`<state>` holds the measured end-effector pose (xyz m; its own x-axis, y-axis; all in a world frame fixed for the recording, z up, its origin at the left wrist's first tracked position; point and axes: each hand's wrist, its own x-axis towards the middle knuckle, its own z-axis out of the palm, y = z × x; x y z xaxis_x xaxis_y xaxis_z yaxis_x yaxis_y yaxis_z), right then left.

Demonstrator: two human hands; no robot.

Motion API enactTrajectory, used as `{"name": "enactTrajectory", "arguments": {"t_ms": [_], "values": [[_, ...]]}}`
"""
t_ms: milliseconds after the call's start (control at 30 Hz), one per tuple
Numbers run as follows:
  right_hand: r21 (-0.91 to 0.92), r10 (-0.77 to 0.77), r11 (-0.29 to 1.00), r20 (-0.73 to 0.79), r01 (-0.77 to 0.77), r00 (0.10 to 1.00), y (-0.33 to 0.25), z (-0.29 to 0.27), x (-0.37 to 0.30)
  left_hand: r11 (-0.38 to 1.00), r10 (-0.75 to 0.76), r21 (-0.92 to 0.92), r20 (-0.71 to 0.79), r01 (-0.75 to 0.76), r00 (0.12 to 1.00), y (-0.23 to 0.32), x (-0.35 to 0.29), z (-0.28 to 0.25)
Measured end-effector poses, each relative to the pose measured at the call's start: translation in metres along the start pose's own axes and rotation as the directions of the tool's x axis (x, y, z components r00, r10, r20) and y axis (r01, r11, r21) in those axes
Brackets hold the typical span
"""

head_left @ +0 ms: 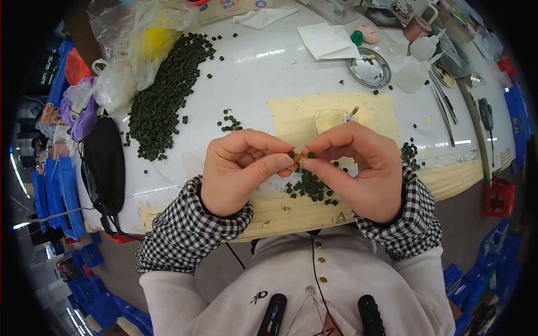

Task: Assembling small green plastic toy parts at a workbench by hand.

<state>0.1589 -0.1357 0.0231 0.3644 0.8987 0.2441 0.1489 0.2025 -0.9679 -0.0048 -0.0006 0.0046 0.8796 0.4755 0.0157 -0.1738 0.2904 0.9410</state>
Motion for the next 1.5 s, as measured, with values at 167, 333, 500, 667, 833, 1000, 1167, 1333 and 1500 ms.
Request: {"name": "enactTrajectory", "arguments": {"t_ms": [167,333,500,667,833,1000,1167,1333,1500], "values": [[-0.006,-0.014,1.000,0.103,0.015,0.995,0.004,-0.005,0.000,0.995,-0.070,-0.066,0.059,0.074,0.996,0.000,0.000,-0.001],[-0.065,-0.060,0.995,0.140,0.070,0.988,0.002,-0.005,0.002,0.985,-0.132,-0.096,0.097,0.142,0.986,0.002,0.000,-0.003],[-0.093,-0.091,0.990,0.149,0.106,0.985,0.002,-0.006,0.003,0.970,-0.186,-0.136,0.118,0.202,0.975,0.003,0.001,-0.002],[-0.095,-0.095,0.989,0.174,0.112,0.980,0.002,-0.007,0.004,0.965,-0.204,-0.139,0.121,0.221,0.971,0.002,0.001,-0.003],[-0.115,-0.079,0.988,0.161,0.099,0.984,0.002,-0.006,0.003,0.967,-0.231,-0.088,0.079,0.238,0.970,0.004,0.001,-0.001],[-0.135,-0.082,0.985,0.168,0.106,0.982,0.003,-0.006,0.004,0.969,-0.229,-0.078,0.086,0.236,0.970,0.003,0.002,-0.001],[-0.226,-0.137,0.958,0.180,0.177,0.974,0.004,-0.006,0.004,0.965,-0.220,-0.125,0.078,0.228,0.972,0.001,0.002,-0.002],[-0.349,-0.194,0.908,0.141,0.232,0.971,0.002,0.002,0.002,0.992,-0.109,-0.074,-0.079,0.104,0.991,-0.002,0.000,0.002],[-0.472,-0.269,0.818,0.190,0.328,0.944,-0.001,0.006,-0.001,0.994,0.046,0.108,-0.197,-0.024,0.979,0.000,-0.002,0.006]]}}
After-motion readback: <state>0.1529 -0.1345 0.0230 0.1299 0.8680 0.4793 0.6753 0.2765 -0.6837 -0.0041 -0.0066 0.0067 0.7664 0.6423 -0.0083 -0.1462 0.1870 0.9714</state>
